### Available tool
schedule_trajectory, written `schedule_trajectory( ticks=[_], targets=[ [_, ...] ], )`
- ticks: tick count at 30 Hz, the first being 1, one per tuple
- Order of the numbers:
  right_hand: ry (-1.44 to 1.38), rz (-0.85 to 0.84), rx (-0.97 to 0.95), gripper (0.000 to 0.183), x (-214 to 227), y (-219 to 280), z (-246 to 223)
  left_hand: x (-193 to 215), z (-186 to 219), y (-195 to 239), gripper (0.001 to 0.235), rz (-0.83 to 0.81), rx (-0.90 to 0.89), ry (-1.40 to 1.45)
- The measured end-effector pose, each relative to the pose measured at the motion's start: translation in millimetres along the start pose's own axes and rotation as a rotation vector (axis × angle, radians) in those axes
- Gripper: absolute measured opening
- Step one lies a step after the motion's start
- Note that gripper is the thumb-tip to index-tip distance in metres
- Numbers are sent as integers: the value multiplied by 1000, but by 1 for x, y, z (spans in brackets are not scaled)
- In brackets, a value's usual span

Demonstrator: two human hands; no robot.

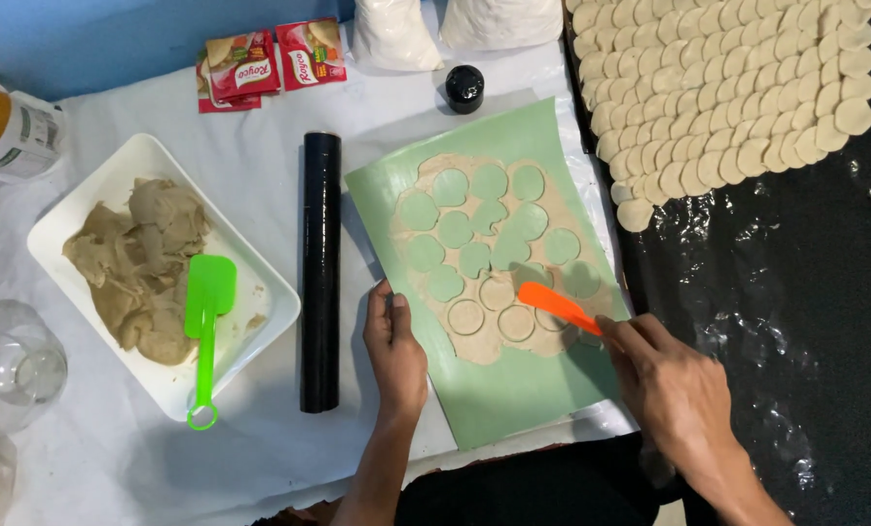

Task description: Transferring dough cutouts to a tray and rolling out more dough on a prep surface.

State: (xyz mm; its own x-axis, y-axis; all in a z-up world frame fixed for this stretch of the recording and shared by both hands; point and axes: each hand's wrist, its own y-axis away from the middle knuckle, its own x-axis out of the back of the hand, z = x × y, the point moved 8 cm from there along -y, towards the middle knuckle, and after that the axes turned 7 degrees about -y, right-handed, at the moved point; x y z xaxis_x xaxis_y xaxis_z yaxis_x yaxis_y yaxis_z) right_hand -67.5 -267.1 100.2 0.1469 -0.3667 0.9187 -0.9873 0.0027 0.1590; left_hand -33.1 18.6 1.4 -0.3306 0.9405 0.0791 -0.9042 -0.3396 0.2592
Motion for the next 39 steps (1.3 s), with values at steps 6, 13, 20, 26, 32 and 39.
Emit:
schedule_trajectory(
  ticks=[6,13,20,26,32,39],
  targets=[
    [-6,134,12,27,4,4,3,-1,3,2,29,4,17,12],
    [-108,26,80,26,-10,1,11,-2,1,1,30,-12,32,67],
    [-99,75,10,24,-5,-9,11,0,-2,0,29,3,34,15],
    [-168,39,78,33,-9,-13,13,1,1,1,29,10,52,-38],
    [-174,96,152,32,-9,-28,6,1,-8,0,29,9,54,-22],
    [-202,124,116,19,-6,-29,5,1,-1,0,28,14,40,-34]
  ],
)
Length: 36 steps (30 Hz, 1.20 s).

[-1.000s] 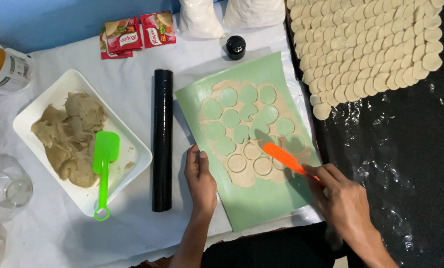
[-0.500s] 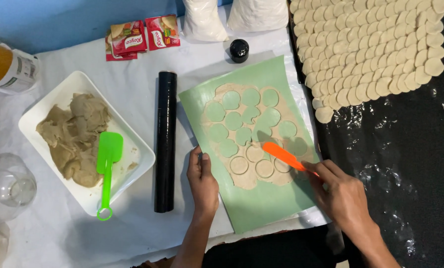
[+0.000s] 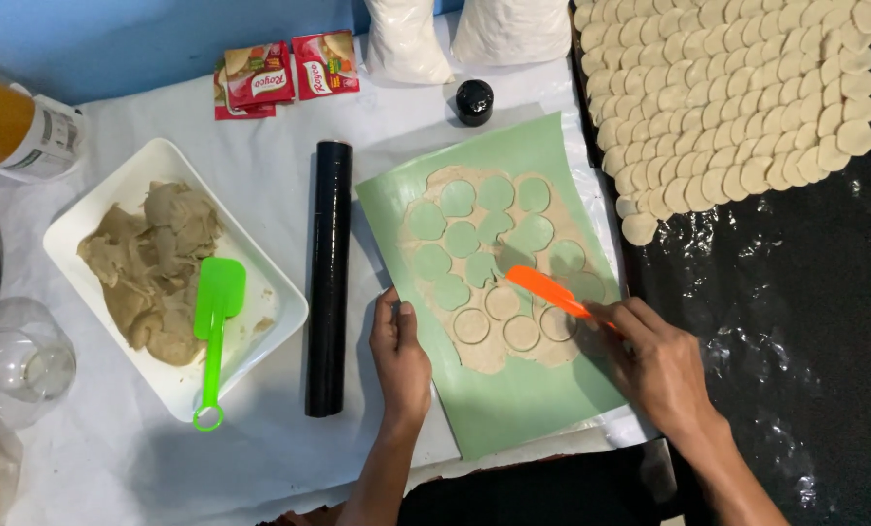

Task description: Transferring dough cutouts to a tray and rolling out more dough on a prep surface.

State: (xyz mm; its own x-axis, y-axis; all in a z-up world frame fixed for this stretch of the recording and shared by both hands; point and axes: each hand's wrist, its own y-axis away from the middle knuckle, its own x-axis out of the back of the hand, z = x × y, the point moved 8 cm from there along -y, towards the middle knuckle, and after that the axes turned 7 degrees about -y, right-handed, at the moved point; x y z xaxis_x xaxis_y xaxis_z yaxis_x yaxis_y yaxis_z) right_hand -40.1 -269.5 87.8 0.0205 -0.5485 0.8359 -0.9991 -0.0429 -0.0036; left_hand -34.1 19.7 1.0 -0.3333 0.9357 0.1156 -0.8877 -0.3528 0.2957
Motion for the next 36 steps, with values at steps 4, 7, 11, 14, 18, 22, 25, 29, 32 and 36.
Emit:
schedule_trajectory(
  ticks=[4,7,11,14,18,22,25,29,32,36],
  targets=[
    [-64,-4,138,27,-2,-4,-20,-1,0,0,30,-1,33,-4],
    [-45,-14,144,23,-5,-8,-24,0,-1,0,28,-1,1,4],
    [-15,44,80,27,3,-5,-17,0,-5,-1,29,-1,5,14],
    [-41,49,26,29,9,3,-11,0,-4,-1,29,-4,-21,40],
    [-89,-14,-97,29,8,11,1,-1,2,1,30,-8,-17,41],
    [-12,-70,-106,30,4,3,1,-2,1,0,29,-21,-8,56],
    [-99,-81,-39,27,2,-1,-4,-1,0,2,30,-13,27,8],
    [-165,-89,-22,27,-3,-3,3,-3,0,0,30,-24,-1,58],
    [-279,-134,-61,26,-11,-5,12,-2,-2,1,30,-31,-25,69],
    [-393,-259,-245,25,-27,-3,32,-3,5,4,31,-58,0,131]
  ],
)
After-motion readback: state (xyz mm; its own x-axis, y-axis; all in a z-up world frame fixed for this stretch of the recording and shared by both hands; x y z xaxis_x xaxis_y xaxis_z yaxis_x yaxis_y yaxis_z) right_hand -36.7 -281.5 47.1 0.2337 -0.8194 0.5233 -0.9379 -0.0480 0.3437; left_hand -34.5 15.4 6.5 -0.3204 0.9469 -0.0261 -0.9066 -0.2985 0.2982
